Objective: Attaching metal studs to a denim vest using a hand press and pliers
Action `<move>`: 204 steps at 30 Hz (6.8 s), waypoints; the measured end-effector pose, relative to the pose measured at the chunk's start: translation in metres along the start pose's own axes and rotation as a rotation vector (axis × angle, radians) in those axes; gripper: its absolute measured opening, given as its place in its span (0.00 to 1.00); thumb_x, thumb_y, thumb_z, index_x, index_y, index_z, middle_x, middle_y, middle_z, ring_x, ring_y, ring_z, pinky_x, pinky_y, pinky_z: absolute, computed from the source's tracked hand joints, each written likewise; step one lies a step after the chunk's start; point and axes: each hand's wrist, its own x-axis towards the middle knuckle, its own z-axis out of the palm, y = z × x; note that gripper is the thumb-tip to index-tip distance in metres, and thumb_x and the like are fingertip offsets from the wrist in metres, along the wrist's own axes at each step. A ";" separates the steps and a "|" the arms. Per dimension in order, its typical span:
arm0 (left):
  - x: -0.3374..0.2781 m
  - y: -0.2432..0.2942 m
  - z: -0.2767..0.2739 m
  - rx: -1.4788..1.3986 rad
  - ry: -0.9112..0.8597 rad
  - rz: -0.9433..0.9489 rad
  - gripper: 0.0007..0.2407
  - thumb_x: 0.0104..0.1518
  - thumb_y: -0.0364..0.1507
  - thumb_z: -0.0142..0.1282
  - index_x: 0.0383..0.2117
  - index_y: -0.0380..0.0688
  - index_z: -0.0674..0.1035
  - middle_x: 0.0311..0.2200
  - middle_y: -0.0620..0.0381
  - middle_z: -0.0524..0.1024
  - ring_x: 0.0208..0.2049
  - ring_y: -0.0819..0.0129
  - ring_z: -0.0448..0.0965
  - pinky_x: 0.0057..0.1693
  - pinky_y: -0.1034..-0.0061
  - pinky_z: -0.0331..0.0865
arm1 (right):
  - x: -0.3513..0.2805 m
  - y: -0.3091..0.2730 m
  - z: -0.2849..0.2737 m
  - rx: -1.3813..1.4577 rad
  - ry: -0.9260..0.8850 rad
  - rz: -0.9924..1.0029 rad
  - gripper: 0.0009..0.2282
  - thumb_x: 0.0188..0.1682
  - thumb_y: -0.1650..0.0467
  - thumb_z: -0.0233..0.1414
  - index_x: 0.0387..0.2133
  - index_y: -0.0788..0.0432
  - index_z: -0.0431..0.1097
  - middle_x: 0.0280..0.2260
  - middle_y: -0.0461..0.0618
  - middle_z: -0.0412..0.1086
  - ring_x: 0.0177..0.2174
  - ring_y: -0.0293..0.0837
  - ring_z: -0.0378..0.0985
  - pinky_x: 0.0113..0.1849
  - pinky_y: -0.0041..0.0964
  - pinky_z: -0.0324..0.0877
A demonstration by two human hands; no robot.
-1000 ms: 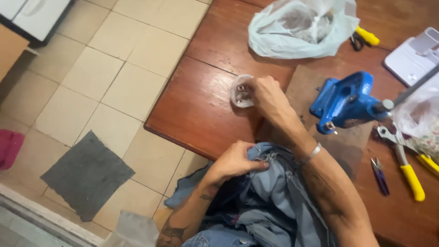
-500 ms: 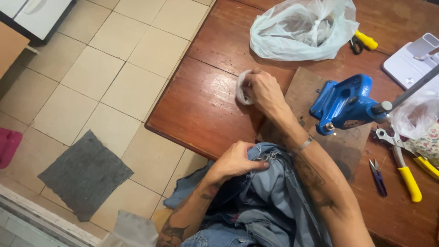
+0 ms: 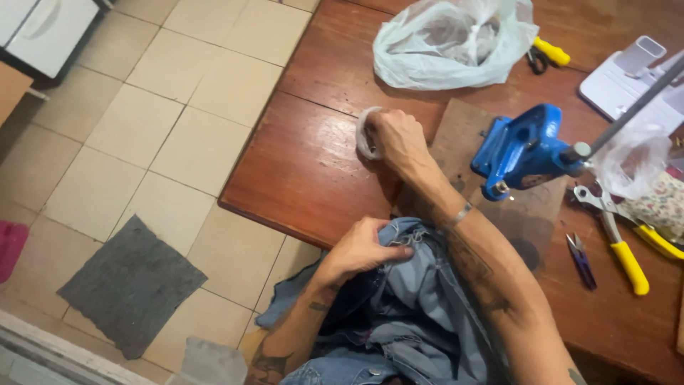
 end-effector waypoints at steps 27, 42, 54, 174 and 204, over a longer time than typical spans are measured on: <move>0.010 -0.022 0.007 -0.031 0.026 0.012 0.19 0.48 0.45 0.84 0.41 0.50 0.95 0.30 0.50 0.89 0.36 0.60 0.88 0.39 0.69 0.75 | 0.000 -0.001 -0.001 0.091 0.053 -0.082 0.06 0.60 0.70 0.65 0.48 0.51 0.86 0.56 0.56 0.77 0.54 0.75 0.88 0.55 0.76 0.87; 0.000 -0.007 0.005 -0.007 0.022 0.029 0.19 0.48 0.47 0.85 0.41 0.53 0.96 0.32 0.50 0.91 0.38 0.60 0.90 0.41 0.67 0.78 | -0.021 0.049 0.023 -0.008 0.128 -0.152 0.13 0.57 0.63 0.63 0.37 0.64 0.80 0.41 0.63 0.79 0.44 0.74 0.91 0.43 0.71 0.89; -0.010 0.008 0.004 0.000 0.015 0.042 0.16 0.49 0.43 0.85 0.39 0.51 0.94 0.29 0.52 0.90 0.36 0.60 0.88 0.40 0.68 0.76 | -0.253 0.046 -0.044 -0.175 0.544 -0.183 0.11 0.57 0.63 0.69 0.50 0.46 0.81 0.54 0.41 0.83 0.47 0.47 0.90 0.46 0.41 0.84; 0.214 0.168 0.040 -0.255 -0.058 0.064 0.18 0.57 0.36 0.73 0.47 0.34 0.92 0.47 0.43 0.87 0.44 0.56 0.90 0.44 0.58 0.86 | -0.266 0.127 -0.114 1.203 0.145 0.572 0.17 0.44 0.75 0.79 0.46 0.66 0.88 0.38 0.50 0.87 0.36 0.43 0.90 0.41 0.42 0.86; 0.153 0.091 0.038 -0.004 0.038 0.154 0.18 0.59 0.43 0.77 0.49 0.47 0.96 0.45 0.46 0.93 0.54 0.48 0.94 0.59 0.54 0.85 | -0.239 0.139 -0.084 1.313 0.368 0.738 0.09 0.54 0.75 0.73 0.45 0.65 0.86 0.33 0.57 0.86 0.32 0.50 0.94 0.34 0.46 0.90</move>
